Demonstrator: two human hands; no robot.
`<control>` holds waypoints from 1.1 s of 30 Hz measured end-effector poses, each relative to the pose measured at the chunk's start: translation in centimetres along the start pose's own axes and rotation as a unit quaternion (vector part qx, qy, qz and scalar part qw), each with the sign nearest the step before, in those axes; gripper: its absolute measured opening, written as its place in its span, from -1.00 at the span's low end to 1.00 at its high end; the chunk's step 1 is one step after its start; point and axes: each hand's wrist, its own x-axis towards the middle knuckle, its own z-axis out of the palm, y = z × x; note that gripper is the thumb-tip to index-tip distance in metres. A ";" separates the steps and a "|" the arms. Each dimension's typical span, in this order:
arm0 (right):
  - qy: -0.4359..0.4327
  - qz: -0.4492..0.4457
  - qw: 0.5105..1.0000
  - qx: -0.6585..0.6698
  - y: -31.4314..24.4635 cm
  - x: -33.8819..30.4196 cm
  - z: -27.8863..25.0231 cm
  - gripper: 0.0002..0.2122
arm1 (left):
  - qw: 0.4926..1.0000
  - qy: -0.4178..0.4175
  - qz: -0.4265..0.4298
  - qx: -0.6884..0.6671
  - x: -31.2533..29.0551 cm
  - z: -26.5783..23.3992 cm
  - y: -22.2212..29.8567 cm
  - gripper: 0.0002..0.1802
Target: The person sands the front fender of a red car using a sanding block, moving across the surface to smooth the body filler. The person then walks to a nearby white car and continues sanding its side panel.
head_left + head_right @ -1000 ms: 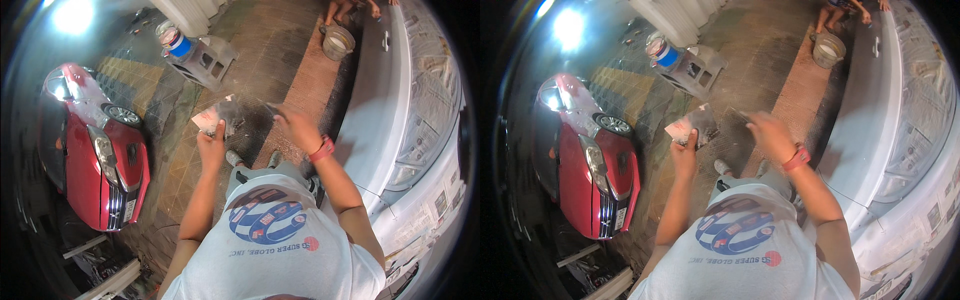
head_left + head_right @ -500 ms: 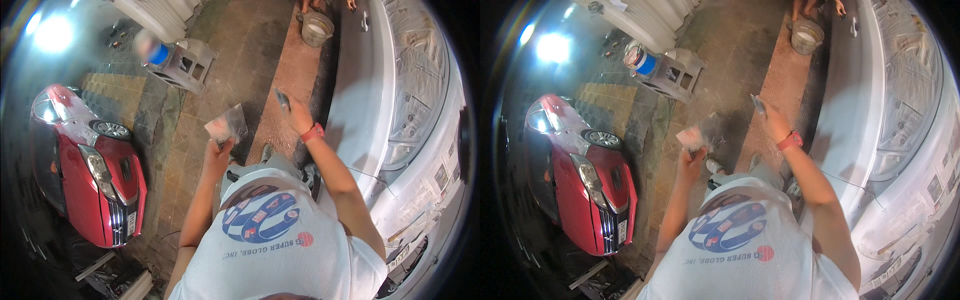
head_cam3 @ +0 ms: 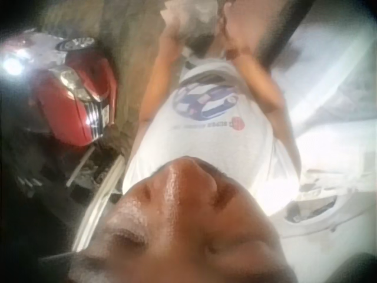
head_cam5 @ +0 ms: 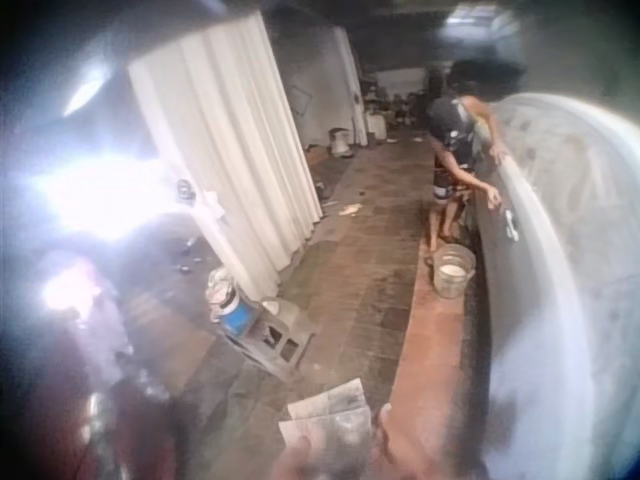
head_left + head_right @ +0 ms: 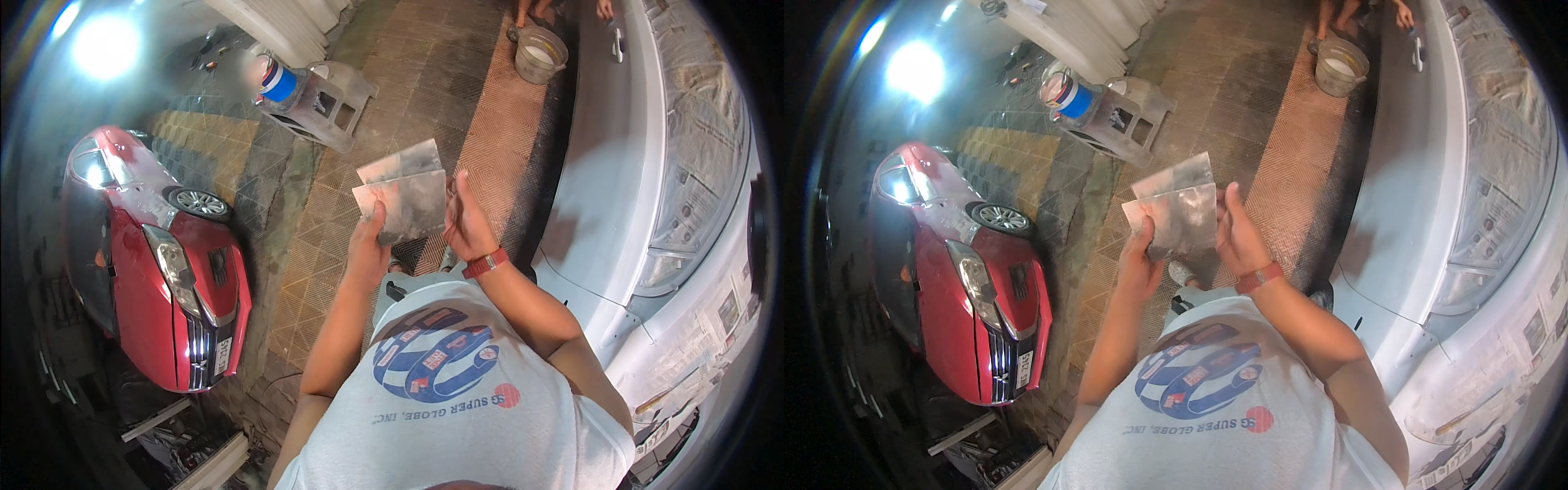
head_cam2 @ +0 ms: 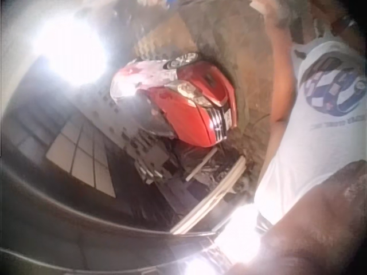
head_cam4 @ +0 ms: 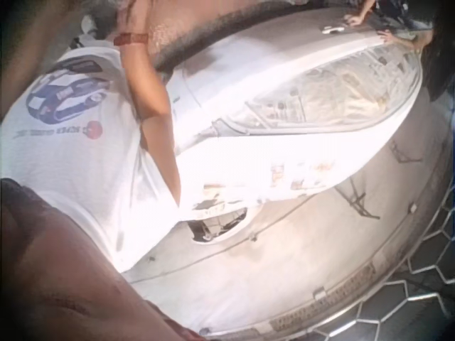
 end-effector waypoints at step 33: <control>0.096 -0.236 0.922 -0.291 -3.7 3.2 -1.9 -0.57 | 0.958 -0.128 0.043 0.251 -2.1 -1.1 2.1 -0.45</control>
